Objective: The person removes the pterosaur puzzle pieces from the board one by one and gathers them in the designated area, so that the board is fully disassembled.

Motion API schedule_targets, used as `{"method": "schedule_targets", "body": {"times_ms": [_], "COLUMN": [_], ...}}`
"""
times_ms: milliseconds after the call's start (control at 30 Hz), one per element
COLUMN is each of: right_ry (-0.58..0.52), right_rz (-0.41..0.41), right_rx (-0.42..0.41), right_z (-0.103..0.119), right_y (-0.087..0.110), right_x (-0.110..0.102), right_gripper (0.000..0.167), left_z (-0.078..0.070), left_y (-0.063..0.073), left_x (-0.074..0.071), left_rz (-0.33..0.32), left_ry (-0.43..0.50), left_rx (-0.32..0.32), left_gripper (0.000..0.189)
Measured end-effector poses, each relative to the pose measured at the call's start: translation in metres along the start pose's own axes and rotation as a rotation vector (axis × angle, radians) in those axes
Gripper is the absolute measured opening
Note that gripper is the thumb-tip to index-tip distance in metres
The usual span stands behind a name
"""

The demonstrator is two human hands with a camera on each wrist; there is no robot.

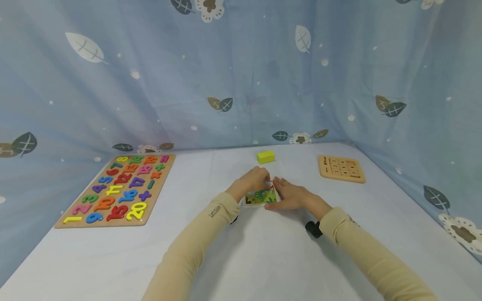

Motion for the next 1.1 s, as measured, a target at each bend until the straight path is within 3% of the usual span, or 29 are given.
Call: {"method": "schedule_targets", "body": {"times_ms": [233,467,667,1100], "right_ry": [0.015,0.017,0.010,-0.005], "right_rz": [-0.004,0.018,0.024,0.006], "right_rx": [0.008,0.001,-0.003,0.025], "right_z": [0.002,0.005,0.004,0.000], "right_y": [0.001,-0.004,-0.007,0.001], "right_x": [0.000,-0.001,0.004,0.001], "right_gripper": [0.104,0.104,0.104,0.104], "left_z": [-0.001,0.001,0.005,-0.003], "left_y": [-0.002,-0.007,-0.009,-0.013], "left_x": [0.000,-0.003,0.003,-0.005], "left_rz": [-0.027,-0.004,0.031,0.067], "left_ry": [-0.001,0.006,0.019,0.031], "left_rx": [-0.014,-0.053,-0.036,0.005], "left_gripper": [0.031,0.030,0.023,0.029]}}
Point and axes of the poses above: each hand's wrist, its own y-axis away from the middle knuckle, its own x-axis out of the palm, z = x × y, the point moved 2 cm from there along -y, towards the middle knuckle
